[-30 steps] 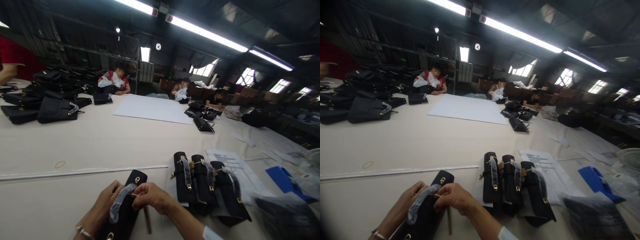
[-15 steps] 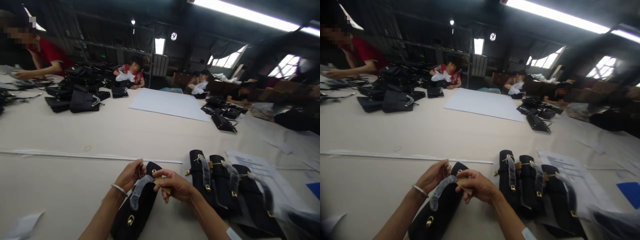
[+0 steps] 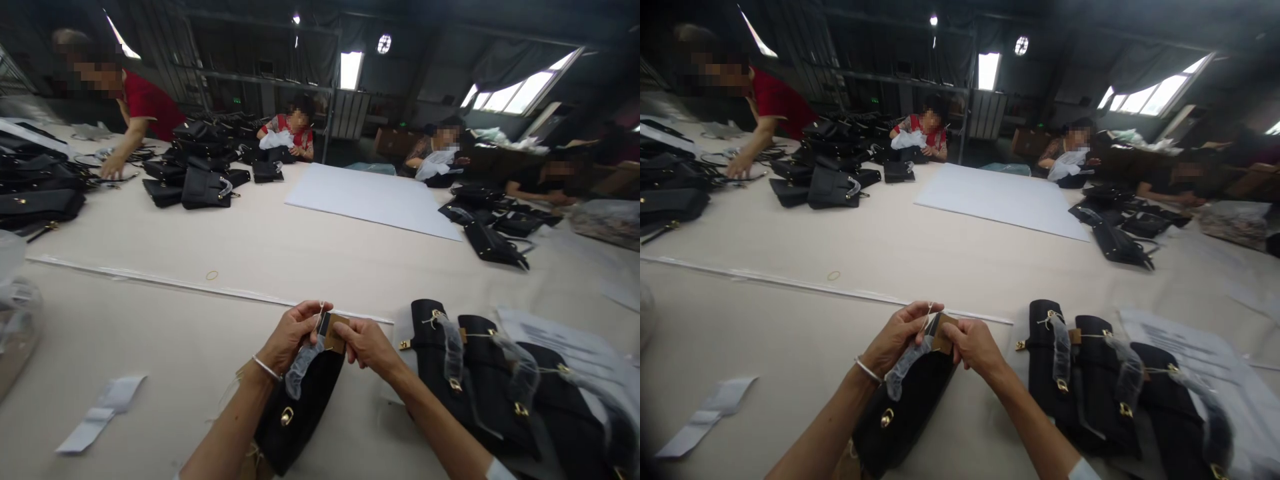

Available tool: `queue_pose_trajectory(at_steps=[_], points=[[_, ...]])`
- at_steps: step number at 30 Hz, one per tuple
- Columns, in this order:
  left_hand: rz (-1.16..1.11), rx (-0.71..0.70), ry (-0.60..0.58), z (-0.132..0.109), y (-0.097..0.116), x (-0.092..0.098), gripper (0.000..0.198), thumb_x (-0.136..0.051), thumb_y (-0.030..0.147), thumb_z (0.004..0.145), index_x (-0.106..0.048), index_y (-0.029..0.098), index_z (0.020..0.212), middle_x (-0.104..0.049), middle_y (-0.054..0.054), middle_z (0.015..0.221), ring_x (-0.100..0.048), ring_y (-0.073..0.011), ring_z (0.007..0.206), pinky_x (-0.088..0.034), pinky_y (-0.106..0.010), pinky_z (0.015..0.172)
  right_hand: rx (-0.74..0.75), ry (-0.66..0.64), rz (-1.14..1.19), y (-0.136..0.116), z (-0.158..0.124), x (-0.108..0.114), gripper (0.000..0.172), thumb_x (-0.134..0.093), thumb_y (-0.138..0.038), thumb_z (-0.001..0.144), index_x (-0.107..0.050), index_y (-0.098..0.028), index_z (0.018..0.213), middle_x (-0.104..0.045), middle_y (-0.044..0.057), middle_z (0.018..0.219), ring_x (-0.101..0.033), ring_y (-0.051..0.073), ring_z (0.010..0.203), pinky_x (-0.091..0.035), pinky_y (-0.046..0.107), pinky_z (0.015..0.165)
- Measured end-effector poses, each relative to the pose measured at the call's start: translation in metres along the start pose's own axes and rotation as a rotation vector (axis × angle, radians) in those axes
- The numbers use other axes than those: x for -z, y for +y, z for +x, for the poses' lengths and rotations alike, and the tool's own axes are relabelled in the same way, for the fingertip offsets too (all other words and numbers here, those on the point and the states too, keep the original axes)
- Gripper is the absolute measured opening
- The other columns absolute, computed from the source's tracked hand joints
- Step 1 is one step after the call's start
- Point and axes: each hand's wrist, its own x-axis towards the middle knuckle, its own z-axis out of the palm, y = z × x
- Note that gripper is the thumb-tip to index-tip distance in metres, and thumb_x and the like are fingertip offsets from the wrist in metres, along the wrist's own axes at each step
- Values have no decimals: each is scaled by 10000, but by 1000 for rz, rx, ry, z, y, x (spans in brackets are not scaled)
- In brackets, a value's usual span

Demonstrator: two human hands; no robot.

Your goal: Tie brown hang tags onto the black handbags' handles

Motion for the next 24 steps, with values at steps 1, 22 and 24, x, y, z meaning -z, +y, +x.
queue_pose_trajectory(at_steps=[1,22,24], points=[[53,-10,-27,0,1,0,438,-778,385,755,-675,172,1123,-662,20,705,-433,-37,448,-316,-187,461,26,-9,-29,-6,1,3,421,-588,-573,831,-588,-189,659,-515,-50,405,-377,80,330,-223,224,364],[562,-214,93,25,1,-9,288,-536,260,807,-688,194,1042,-612,21,712,-548,-147,663,-450,-274,675,72,74,173,-4,-2,10,560,-625,-493,792,-556,-156,1235,-606,-65,569,-450,75,378,-325,194,381],[655,-286,347,28,-3,-8,221,-535,197,778,-694,221,929,-576,23,686,-534,-161,700,-439,-289,717,81,179,236,0,-3,8,530,-639,-523,784,-588,-153,1161,-583,-68,549,-427,68,383,-305,189,382]])
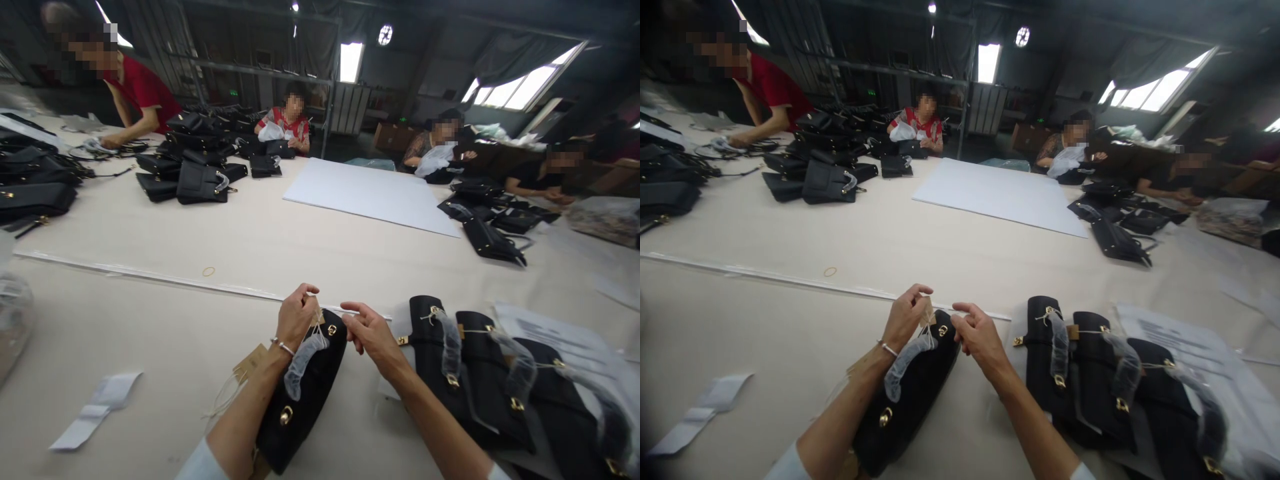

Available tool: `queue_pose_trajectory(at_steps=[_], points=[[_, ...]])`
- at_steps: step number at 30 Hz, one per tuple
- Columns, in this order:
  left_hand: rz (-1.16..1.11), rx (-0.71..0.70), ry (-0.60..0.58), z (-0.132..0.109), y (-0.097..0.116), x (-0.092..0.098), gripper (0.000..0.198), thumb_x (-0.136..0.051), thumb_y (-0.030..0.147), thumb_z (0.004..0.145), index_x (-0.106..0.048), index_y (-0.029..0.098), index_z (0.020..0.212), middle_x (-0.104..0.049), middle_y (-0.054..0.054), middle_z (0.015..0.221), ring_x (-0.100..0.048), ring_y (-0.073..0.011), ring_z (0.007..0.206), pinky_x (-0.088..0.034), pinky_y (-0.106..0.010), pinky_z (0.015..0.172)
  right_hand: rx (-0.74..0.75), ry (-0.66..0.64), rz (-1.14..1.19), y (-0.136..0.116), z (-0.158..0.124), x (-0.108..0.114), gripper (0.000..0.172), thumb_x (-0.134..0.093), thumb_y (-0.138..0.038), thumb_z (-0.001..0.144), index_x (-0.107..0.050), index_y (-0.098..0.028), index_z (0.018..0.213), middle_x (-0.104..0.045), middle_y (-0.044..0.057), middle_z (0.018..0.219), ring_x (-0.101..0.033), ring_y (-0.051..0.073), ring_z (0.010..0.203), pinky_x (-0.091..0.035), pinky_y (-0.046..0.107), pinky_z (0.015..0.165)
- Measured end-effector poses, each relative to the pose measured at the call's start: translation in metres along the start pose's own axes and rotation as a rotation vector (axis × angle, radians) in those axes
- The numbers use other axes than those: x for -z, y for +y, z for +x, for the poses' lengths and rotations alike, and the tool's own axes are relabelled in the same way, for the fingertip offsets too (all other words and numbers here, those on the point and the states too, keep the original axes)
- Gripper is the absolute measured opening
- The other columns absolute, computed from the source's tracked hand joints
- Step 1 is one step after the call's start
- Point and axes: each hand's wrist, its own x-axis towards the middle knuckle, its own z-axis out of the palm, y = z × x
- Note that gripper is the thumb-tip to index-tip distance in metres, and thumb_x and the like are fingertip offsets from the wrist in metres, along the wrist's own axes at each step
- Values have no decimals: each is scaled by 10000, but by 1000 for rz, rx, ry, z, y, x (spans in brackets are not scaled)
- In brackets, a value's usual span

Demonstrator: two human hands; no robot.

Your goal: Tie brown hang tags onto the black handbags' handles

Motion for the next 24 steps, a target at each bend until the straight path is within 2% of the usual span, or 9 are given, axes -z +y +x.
queue_pose_trajectory(at_steps=[2,4,7,9,12,16,19,22,24], points=[[74,-33,125,4,-4,-1,169,-544,154,747,-689,231,785,-606,-1,740,-544,-183,803,-428,-320,818,10,46,42,5,-6,-6,492,-647,-549,779,-621,-154,1070,-552,-72,520,-397,62,378,-278,188,376],[28,-40,134,10,-6,-1,155,-541,174,759,-687,224,778,-639,-20,812,-557,-189,843,-431,-333,845,33,8,37,9,-18,-16,438,-641,-548,798,-653,-156,992,-525,-71,493,-374,55,374,-264,189,374],[-112,-11,135,21,-2,0,226,-510,286,819,-664,191,955,-620,-18,796,-566,-164,748,-472,-304,733,95,-194,-69,10,-40,-35,392,-652,-453,835,-661,-196,1130,-533,-76,514,-416,60,385,-298,186,381],[-206,-16,114,28,6,1,322,-527,372,827,-630,176,1061,-582,3,768,-557,-144,699,-481,-272,668,113,-350,-157,8,-51,-43,490,-681,-377,830,-581,-273,1299,-549,-87,557,-475,69,408,-336,176,388],[-301,-66,76,37,15,4,406,-594,427,795,-613,180,1117,-528,32,741,-538,-120,664,-477,-239,626,82,-423,-179,3,-57,-47,430,-651,-411,862,-579,-293,1270,-556,-87,585,-524,80,413,-365,168,379],[-212,-94,100,41,6,8,365,-596,384,780,-617,185,1086,-483,63,682,-502,-102,619,-451,-216,602,73,-356,-126,2,-55,-50,319,-587,-502,897,-605,-239,1077,-616,-49,682,-581,89,454,-397,169,392],[-118,-49,31,38,-12,5,305,-625,321,736,-649,158,992,-514,57,633,-514,-110,584,-437,-218,552,9,-238,13,6,-57,-66,359,-690,-532,806,-561,-222,934,-584,-59,646,-520,89,441,-385,178,362],[-39,-9,-15,30,-25,10,374,-603,325,766,-624,140,1090,-613,7,754,-578,-119,587,-453,-227,513,-46,-46,261,9,-65,-77,461,-784,-537,695,-467,-229,828,-619,-44,654,-490,91,455,-388,188,366],[12,12,26,21,-31,28,404,-541,352,829,-580,146,1174,-646,-30,880,-621,-128,628,-482,-239,521,-26,66,347,7,-70,-69,459,-792,-512,697,-461,-231,845,-661,-21,686,-536,104,512,-415,185,415]])
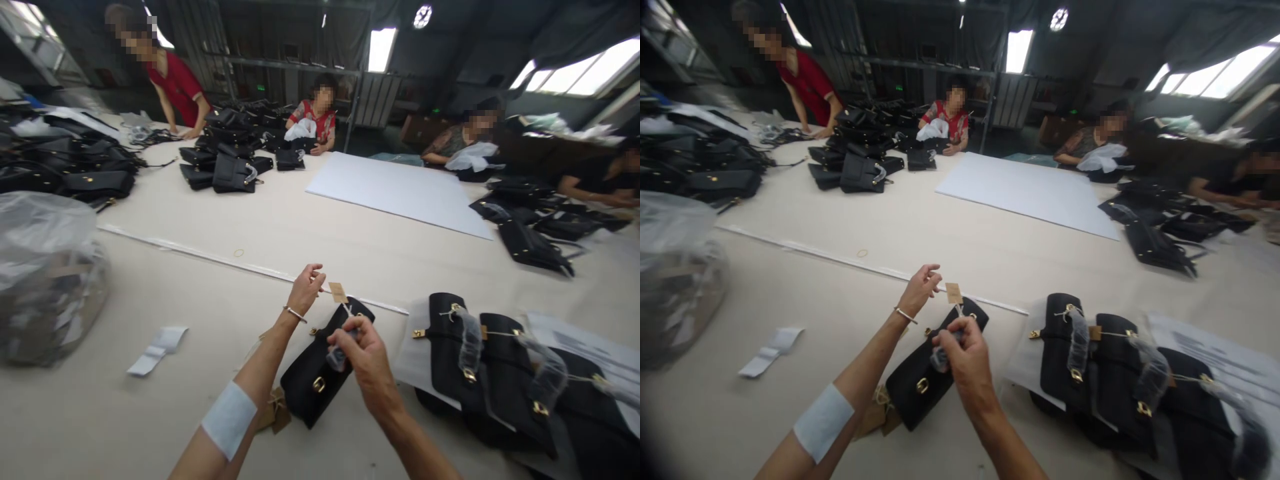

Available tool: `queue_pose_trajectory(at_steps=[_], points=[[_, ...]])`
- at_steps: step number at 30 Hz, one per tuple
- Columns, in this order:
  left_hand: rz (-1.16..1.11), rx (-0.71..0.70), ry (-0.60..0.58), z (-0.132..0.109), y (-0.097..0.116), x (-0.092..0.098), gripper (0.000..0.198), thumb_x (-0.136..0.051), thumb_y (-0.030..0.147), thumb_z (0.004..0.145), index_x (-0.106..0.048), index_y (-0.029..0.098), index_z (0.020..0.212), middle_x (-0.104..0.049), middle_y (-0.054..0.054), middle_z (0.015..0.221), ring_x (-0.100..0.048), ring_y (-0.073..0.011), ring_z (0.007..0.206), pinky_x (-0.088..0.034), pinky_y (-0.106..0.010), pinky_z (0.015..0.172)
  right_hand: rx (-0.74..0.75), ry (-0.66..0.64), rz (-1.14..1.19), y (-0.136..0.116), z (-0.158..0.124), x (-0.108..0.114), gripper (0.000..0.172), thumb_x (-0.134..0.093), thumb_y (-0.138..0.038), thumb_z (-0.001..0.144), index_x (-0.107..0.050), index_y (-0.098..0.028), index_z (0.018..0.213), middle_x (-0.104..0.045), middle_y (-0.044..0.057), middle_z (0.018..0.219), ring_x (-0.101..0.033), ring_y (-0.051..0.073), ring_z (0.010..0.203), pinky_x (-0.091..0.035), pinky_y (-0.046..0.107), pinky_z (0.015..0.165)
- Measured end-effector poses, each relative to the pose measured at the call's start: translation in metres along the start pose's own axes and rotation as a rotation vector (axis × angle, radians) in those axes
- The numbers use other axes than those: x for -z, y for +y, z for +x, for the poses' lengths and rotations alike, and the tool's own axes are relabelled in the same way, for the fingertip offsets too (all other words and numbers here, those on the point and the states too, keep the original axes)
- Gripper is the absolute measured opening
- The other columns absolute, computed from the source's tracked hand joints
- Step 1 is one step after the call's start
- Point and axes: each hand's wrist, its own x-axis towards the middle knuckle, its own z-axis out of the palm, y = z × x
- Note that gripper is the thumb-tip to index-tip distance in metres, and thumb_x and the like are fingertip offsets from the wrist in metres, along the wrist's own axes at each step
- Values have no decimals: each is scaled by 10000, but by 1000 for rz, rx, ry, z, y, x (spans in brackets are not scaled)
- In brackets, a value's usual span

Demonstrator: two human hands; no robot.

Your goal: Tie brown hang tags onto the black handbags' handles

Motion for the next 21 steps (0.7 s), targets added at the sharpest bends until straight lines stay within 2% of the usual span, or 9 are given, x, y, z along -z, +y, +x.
queue_pose_trajectory(at_steps=[3,5,7,8,10,12,13,16,21], points=[[114,13,107,-30,-12,44,329,-499,356,874,-616,160,1111,-676,-60,936,-654,-160,739,-545,-301,665,90,109,53,-22,0,28,400,-794,-442,718,-511,-238,913,-668,-35,704,-570,98,583,-473,171,514],[194,4,173,-68,-24,69,288,-502,351,883,-651,164,1043,-694,-89,979,-658,-202,860,-549,-378,819,133,160,74,-39,4,50,375,-801,-397,705,-541,-247,930,-647,-50,686,-559,85,599,-477,147,544],[278,-34,202,-119,-44,82,279,-510,346,886,-675,166,1021,-697,-124,1053,-640,-255,1008,-513,-452,940,155,201,65,-53,11,72,361,-807,-364,675,-564,-246,914,-631,-51,661,-536,79,580,-456,131,522],[328,-68,200,-148,-56,83,281,-523,330,885,-681,175,1061,-696,-131,1106,-619,-273,1092,-473,-484,1014,161,225,51,-57,15,82,357,-810,-349,656,-571,-243,898,-627,-47,650,-529,80,570,-447,130,507],[641,-288,132,-204,-82,74,355,-535,284,893,-631,229,1230,-626,-125,1337,-515,-305,1303,-405,-530,1100,176,280,1,-58,24,103,356,-809,-332,623,-583,-237,881,-624,-41,640,-526,87,562,-431,134,480],[898,-414,-58,-248,-108,58,542,-611,283,868,-498,315,1398,-481,-80,1517,-379,-331,1430,-338,-572,1153,199,347,-97,-51,34,122,376,-801,-349,616,-603,-230,913,-627,-33,647,-524,94,557,-421,145,464],[992,-475,-159,-262,-120,50,662,-672,356,832,-426,353,1447,-443,-67,1546,-383,-356,1426,-356,-590,1134,205,378,-168,-47,38,131,406,-792,-380,625,-616,-224,955,-637,-24,662,-525,99,557,-423,157,463],[1205,-446,-218,-266,-146,38,803,-716,396,791,-328,389,1494,-407,-66,1563,-436,-370,1392,-397,-584,1100,177,416,-435,-38,48,149,584,-733,-541,683,-614,-205,1146,-692,31,764,-578,150,609,-446,217,471],[1341,-387,38,-196,-161,53,601,-536,191,859,-463,373,1427,-484,-53,1509,-466,-309,1380,-359,-541,1132,238,295,-584,-46,28,149,710,-658,-587,756,-525,-189,1329,-709,105,997,-671,247,809,-560,340,587]])
